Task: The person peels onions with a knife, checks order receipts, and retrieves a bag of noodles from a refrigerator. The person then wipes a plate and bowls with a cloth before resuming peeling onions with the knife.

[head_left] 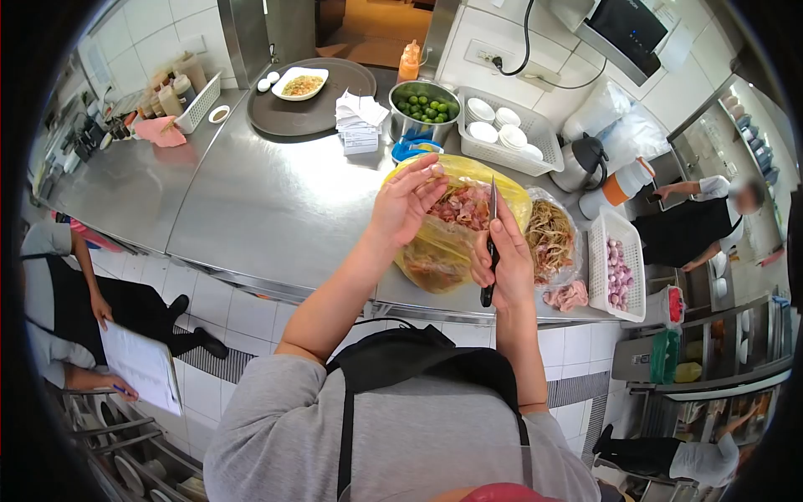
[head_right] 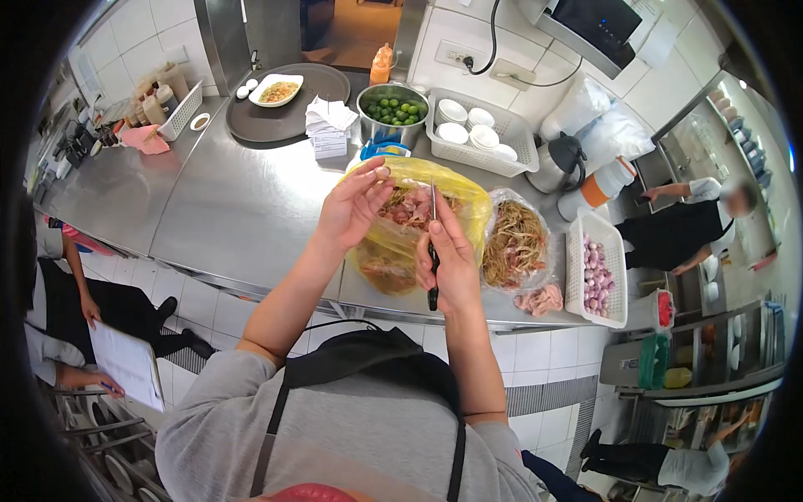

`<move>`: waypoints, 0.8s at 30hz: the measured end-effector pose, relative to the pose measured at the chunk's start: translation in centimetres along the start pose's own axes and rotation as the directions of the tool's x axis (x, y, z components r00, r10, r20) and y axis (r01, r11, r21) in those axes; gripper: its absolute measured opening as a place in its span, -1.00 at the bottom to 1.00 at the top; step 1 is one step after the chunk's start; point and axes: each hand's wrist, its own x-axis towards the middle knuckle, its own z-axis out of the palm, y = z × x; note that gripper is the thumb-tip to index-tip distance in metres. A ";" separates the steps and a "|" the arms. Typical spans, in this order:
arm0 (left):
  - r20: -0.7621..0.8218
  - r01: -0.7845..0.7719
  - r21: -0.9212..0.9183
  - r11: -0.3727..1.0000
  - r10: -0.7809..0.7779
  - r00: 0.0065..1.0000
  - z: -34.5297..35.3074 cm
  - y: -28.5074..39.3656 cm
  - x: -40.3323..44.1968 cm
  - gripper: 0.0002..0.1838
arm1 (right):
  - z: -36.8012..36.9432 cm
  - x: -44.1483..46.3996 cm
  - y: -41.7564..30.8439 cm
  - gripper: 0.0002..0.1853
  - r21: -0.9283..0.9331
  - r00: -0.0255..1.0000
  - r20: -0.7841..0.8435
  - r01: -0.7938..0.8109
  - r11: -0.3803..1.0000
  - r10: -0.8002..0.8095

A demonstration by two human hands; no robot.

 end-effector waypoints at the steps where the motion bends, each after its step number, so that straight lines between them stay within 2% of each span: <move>1: -0.010 0.006 0.013 1.000 -0.006 1.000 -0.1 0.0 0.0 -0.73 | 0.1 -0.1 -0.2 -0.54 -0.004 1.000 -0.003 0.003 1.000 -0.003; 6: -0.032 -0.046 0.139 0.989 0.051 0.998 -0.4 -0.1 0.1 -0.73 | 0.1 0.0 -1.4 -0.52 -0.012 0.997 0.037 0.065 0.998 -0.064; 9: -0.005 -0.116 0.226 0.967 0.120 0.993 -0.5 0.0 -0.1 -0.72 | 0.3 0.6 -2.5 -0.52 -0.103 0.992 -0.071 0.097 0.990 -0.105; 10: 0.013 -0.147 0.254 0.956 0.148 0.989 -0.5 0.0 -0.3 -0.71 | 0.2 0.9 -2.8 -0.54 -0.111 0.990 -0.052 0.122 0.986 -0.128; 13: -0.001 -0.209 0.294 0.933 0.219 0.976 0.2 0.7 -1.1 -0.70 | -1.3 2.2 -2.3 -0.54 -0.372 0.997 -0.054 0.035 0.928 -0.060; 15: -0.004 -0.235 0.313 0.920 0.248 0.969 0.6 1.3 -1.9 -0.70 | -2.7 3.3 -1.5 -0.58 -0.628 0.998 -0.030 -0.059 0.776 0.051; 17: 0.044 -0.275 0.333 0.902 0.277 0.960 0.8 1.9 -2.2 -0.71 | -3.4 4.5 -1.0 -0.59 -0.824 0.990 -0.041 -0.110 0.556 0.135; 19: 0.068 -0.282 0.377 0.882 0.277 0.959 1.1 2.2 -2.7 -0.72 | -4.0 5.4 -1.0 -0.67 -0.964 0.984 0.116 0.144 0.224 -0.136; 21: 0.082 -0.297 0.380 0.876 0.287 0.954 1.1 2.1 -2.7 -0.71 | -4.0 5.6 -3.0 -0.70 -0.992 0.978 0.117 0.122 0.014 -0.174; 22: 0.088 -0.298 0.399 0.867 0.288 0.954 1.3 2.0 -2.7 -0.70 | -3.9 5.9 -3.3 -0.72 -0.997 0.971 0.078 0.078 -0.007 -0.227; 24: 0.112 -0.312 0.429 0.847 0.293 0.949 1.1 1.3 -2.5 -0.69 | -4.7 7.1 -3.0 -0.72 -0.984 0.961 0.155 0.129 -0.127 -0.229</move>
